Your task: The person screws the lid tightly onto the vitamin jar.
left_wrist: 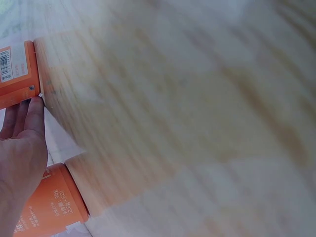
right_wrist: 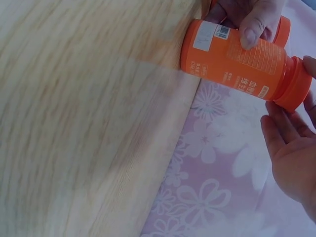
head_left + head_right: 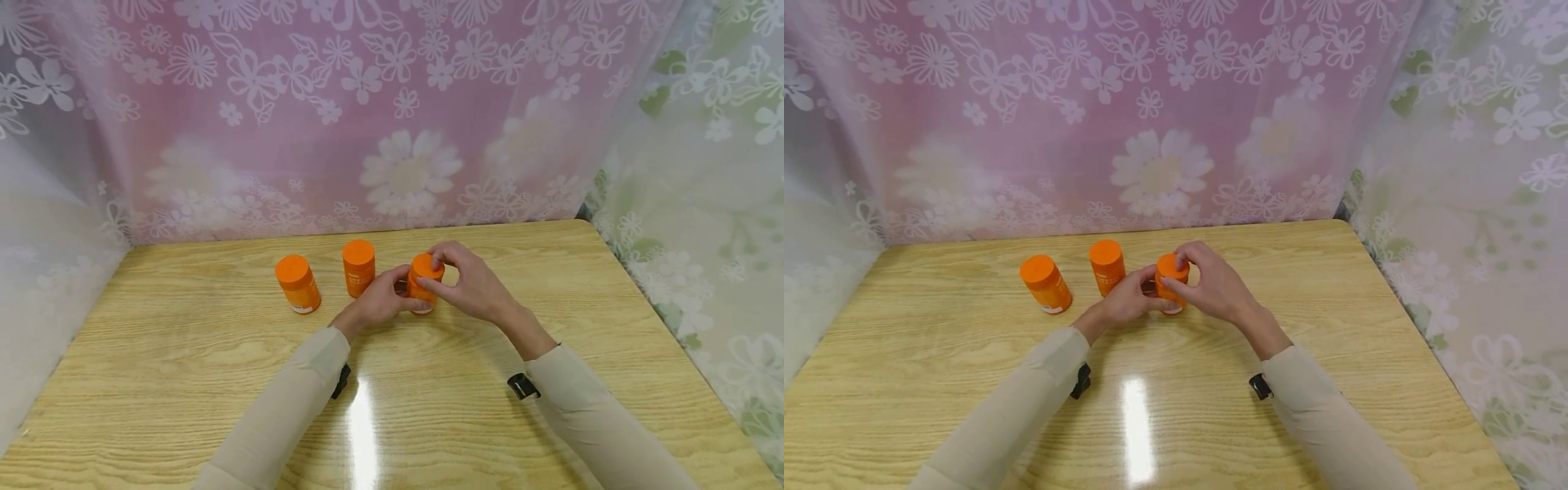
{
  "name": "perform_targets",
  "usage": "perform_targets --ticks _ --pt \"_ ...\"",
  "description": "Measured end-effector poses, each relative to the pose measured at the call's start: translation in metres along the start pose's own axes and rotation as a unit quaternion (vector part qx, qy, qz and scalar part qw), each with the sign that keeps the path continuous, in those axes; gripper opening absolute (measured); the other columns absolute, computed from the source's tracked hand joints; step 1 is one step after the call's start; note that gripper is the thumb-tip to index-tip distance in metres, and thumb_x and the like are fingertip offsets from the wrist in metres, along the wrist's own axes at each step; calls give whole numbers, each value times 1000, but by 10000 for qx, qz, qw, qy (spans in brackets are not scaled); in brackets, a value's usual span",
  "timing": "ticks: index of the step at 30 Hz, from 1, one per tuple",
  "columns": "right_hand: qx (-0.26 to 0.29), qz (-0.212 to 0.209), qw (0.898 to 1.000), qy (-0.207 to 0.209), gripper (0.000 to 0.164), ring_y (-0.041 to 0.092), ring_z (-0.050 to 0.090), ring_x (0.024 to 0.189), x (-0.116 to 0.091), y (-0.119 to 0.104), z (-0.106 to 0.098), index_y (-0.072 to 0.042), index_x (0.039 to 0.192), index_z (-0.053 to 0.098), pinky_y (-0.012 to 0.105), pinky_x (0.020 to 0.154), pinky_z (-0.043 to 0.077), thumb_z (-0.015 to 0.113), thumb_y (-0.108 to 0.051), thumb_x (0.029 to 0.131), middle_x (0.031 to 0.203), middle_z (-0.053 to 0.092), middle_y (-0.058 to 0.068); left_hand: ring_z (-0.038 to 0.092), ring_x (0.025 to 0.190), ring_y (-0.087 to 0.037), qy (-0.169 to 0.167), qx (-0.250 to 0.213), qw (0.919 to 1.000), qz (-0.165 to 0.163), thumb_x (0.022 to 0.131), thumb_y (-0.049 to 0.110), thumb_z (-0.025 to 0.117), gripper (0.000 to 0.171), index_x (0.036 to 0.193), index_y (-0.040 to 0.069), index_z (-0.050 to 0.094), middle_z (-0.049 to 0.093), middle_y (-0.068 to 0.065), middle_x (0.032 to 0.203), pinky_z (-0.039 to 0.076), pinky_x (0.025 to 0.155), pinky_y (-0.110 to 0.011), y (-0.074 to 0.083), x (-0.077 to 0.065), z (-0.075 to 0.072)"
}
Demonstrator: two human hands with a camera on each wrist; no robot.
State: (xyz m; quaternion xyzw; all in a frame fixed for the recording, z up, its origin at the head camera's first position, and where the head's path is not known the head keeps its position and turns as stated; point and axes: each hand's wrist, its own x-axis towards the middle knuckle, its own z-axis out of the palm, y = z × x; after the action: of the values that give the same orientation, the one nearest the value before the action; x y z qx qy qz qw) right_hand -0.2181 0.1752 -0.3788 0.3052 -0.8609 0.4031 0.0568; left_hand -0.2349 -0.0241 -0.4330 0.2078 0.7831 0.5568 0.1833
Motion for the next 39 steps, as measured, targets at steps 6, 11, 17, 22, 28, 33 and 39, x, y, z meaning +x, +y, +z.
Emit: perform_targets --ticks 6,11,17,22,28,33,39 --pt "-137 -59 9998 -124 27 20 54 112 1 0 -3 -15 90 50 42 97 44 74 -26 86 119 57 2 56 112 -21 -44 -52 10000 -60 85 18 74 56 136 13 50 58 -3 125 45 96 -36 0 1 0" --pt "-244 -41 9995 -175 27 21 53 112 1 -1 -4 -14 90 51 43 97 44 74 -27 85 118 57 2 57 109 -15 -38 -34 10000 30 84 24 75 56 134 19 52 59 2 122 46 94 -33 -1 1 0" --pt "-516 142 9980 -334 25 25 51 118 3 -7 -12 -17 90 53 46 96 43 68 -36 89 125 56 5 58 107 -13 -65 -39 10000 62 83 29 76 54 131 21 53 59 5 119 47 93 -33 -2 0 0" --pt "-711 115 9947 -739 22 27 46 124 13 -16 -25 -16 96 56 47 99 40 63 -37 93 134 51 7 58 106 -12 -44 -36 10000 -24 83 32 76 54 130 21 53 60 6 118 47 93 -33 -3 0 -1" --pt "-1109 -68 9791 -1705 29 27 39 130 29 -28 -38 -12 116 61 45 104 35 65 -28 93 138 47 9 58 106 -16 -118 -72 9999 13 85 26 75 53 131 15 53 60 1 118 48 91 -33 5 -4 -2" --pt "-1269 -102 9656 -2267 40 29 40 129 37 -35 -42 -7 126 59 47 104 35 68 -24 91 137 48 11 58 106 -21 -174 -60 9998 -12 87 14 72 50 132 8 52 61 -4 117 47 91 -32 23 -11 -4" --pt "-1139 -344 9536 -2765 35 24 52 111 44 -43 -41 -6 121 63 40 93 45 69 -9 87 124 56 8 58 105 -19 -84 -150 9998 -58 84 22 75 55 134 14 52 60 0 117 48 90 -31 -2 0 -1"
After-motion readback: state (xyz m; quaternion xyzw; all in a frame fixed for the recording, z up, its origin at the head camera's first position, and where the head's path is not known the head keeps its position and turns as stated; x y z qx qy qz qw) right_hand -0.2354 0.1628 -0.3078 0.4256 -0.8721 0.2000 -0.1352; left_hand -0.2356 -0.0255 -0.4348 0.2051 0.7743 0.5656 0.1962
